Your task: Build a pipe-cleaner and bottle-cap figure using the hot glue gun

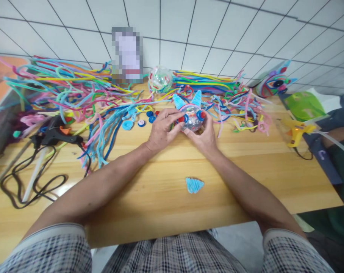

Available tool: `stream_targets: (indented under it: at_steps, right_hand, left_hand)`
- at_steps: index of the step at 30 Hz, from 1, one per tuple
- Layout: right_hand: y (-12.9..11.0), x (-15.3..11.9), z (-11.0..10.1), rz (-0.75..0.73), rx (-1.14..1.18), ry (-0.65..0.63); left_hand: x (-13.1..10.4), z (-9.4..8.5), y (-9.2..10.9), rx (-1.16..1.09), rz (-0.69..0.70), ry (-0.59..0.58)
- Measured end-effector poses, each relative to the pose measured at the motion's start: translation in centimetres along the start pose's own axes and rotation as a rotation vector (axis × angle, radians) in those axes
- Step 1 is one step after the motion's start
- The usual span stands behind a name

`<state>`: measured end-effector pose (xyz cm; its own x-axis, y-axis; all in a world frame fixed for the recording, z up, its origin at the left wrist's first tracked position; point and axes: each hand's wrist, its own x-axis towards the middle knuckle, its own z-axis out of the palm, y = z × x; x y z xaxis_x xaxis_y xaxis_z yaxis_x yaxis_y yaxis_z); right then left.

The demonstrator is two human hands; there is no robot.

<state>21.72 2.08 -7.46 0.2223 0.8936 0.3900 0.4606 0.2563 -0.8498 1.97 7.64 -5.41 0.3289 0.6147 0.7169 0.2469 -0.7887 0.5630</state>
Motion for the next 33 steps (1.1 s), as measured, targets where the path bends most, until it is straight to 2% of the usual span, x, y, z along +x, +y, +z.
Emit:
stream_targets:
  at_steps: [5, 10, 33]
  right_hand:
    - [-0.4, -0.1, -0.2, 0.021, 0.017, -0.015]
    - [-0.7, 0.0, -0.1, 0.032, 0.064, -0.013]
    - [-0.1, 0.2, -0.1, 0.01, 0.022, 0.015]
  left_hand:
    - [-0.2, 0.3, -0.6, -0.086, 0.042, 0.057]
    - [-0.3, 0.7, -1.2, -0.08, 0.021, 0.062]
    - [-0.1, 0.7, -1.2, -0.174, 0.013, 0.085]
